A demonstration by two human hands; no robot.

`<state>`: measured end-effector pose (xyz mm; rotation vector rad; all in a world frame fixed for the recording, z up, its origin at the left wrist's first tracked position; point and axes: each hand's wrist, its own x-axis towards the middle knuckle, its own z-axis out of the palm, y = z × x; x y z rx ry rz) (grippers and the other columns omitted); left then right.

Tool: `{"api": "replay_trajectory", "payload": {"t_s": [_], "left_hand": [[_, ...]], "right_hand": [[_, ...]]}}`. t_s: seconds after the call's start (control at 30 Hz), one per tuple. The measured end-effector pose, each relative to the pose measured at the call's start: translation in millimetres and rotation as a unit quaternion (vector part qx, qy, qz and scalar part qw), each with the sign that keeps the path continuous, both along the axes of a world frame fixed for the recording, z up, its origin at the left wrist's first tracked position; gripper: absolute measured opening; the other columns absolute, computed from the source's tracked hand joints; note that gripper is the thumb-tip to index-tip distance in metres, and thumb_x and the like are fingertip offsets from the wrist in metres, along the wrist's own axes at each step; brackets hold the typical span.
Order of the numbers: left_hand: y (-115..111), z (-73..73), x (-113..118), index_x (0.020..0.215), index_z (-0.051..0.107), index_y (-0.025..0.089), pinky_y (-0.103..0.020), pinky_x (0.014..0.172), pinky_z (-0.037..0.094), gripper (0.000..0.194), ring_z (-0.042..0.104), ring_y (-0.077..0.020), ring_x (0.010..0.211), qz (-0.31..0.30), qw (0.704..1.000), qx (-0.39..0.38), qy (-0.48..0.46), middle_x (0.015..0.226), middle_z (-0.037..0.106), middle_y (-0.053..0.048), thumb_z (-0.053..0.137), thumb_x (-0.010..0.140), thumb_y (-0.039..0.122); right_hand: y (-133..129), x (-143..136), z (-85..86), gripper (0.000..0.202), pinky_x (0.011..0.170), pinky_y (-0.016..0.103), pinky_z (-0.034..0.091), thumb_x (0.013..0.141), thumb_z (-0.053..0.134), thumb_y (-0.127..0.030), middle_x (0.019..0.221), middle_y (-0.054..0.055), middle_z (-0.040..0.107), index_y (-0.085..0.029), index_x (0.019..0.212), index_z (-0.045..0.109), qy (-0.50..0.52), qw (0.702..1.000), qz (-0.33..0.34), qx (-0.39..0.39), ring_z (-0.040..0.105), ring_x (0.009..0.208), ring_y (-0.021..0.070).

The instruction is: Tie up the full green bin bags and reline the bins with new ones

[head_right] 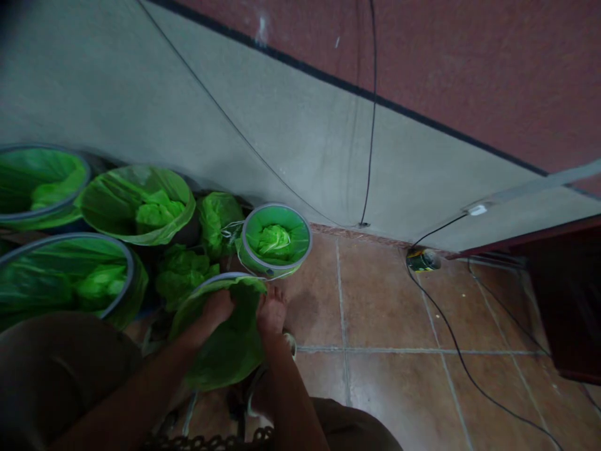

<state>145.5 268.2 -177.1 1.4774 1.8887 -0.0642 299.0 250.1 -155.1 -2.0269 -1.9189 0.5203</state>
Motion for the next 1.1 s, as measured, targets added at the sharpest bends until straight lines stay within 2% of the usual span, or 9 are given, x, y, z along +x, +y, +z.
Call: {"api": "replay_trajectory", "payload": {"t_s": [0.07,0.17,0.27,0.4,0.5,0.7,0.87,1.0,1.1], "left_hand": [[-5.3,16.9,3.4,0.098,0.069,0.012,-0.034,0.079,0.051,0.029,0.069,-0.0266,0.091,0.014,1.0,0.021,0.017,0.097,0.073,-0.016,0.046,0.091,0.029],[-8.1,37.8,-1.8,0.112,0.064,0.013,-0.035,0.087,0.049,0.032,0.066,-0.0259,0.1,0.055,0.985,0.154,0.053,0.106,0.071,-0.015,0.042,0.092,0.025],[-4.1,44.6,-22.2,0.113,0.065,0.013,-0.039,0.092,0.047,0.033,0.061,-0.03,0.107,0.059,0.967,0.233,0.084,0.11,0.068,-0.016,0.051,0.083,0.016],[1.2,35.6,-51.5,0.103,0.07,0.012,-0.041,0.09,0.046,0.029,0.061,-0.0314,0.103,0.044,0.972,0.226,0.053,0.105,0.068,-0.016,0.05,0.082,0.01],[1.5,25.8,-62.5,0.095,0.071,0.012,-0.039,0.087,0.047,0.025,0.062,-0.0286,0.097,0.053,0.968,0.245,0.026,0.099,0.069,-0.016,0.048,0.086,0.013],[-0.8,17.4,-69.0,0.085,0.068,0.016,-0.032,0.082,0.046,0.02,0.061,-0.0221,0.087,0.045,0.96,0.275,0.038,0.088,0.067,-0.009,0.048,0.086,0.016],[0.1,12.4,-77.0,0.082,0.066,0.016,-0.03,0.072,0.045,0.022,0.06,-0.0205,0.079,0.104,0.959,0.258,0.063,0.083,0.066,-0.009,0.045,0.086,0.015],[5.1,11.5,-79.8,0.087,0.068,0.013,-0.032,0.071,0.046,0.023,0.061,-0.0218,0.078,0.162,0.955,0.248,0.037,0.085,0.068,-0.01,0.045,0.085,0.016],[9.3,15.0,-75.7,0.093,0.069,0.013,-0.032,0.077,0.049,0.024,0.063,-0.0206,0.083,0.153,0.955,0.254,-0.01,0.09,0.07,-0.01,0.048,0.088,0.023]], "right_hand": [[3.8,-6.9,4.5,0.035,0.098,0.038,0.042,0.096,0.042,-0.02,0.119,0.013,0.064,-0.015,0.126,0.059,-0.005,0.999,0.005,0.034,0.056,0.111,0.0246],[20.8,-18.1,9.7,0.034,0.098,0.034,0.041,0.096,0.042,-0.019,0.119,0.01,0.065,-0.018,0.124,0.061,-0.004,0.997,0.06,0.052,0.054,0.112,0.0223],[39.2,-26.2,9.6,0.029,0.095,0.032,0.041,0.095,0.046,-0.018,0.114,0.009,0.066,-0.02,0.117,0.065,-0.038,0.992,0.112,0.033,0.055,0.107,0.0214],[51.9,-29.2,3.9,0.024,0.087,0.029,0.043,0.094,0.048,-0.017,0.101,0.008,0.069,-0.021,0.099,0.071,-0.067,0.99,0.123,0.0,0.058,0.098,0.0198],[55.0,-28.2,1.1,0.022,0.084,0.026,0.043,0.094,0.05,-0.018,0.095,0.007,0.071,-0.02,0.092,0.072,-0.04,0.996,0.081,-0.008,0.061,0.094,0.0184],[57.6,-28.8,-1.2,0.022,0.072,0.023,0.043,0.093,0.05,-0.019,0.091,0.005,0.073,-0.02,0.095,0.072,0.033,0.998,-0.035,-0.04,0.064,0.081,0.0157],[60.0,-31.9,-8.8,0.024,0.072,0.023,0.044,0.093,0.049,-0.018,0.086,0.007,0.073,-0.019,0.091,0.073,0.043,0.997,-0.054,-0.032,0.065,0.081,0.0164],[63.1,-35.3,-10.5,0.023,0.073,0.024,0.046,0.091,0.049,-0.018,0.087,0.008,0.073,-0.019,0.091,0.073,0.038,0.996,-0.066,-0.045,0.066,0.081,0.018],[61.2,-37.4,-7.4,0.022,0.081,0.027,0.046,0.089,0.052,-0.018,0.095,0.009,0.073,-0.017,0.1,0.071,0.055,0.996,-0.07,-0.025,0.066,0.089,0.0193]]}}
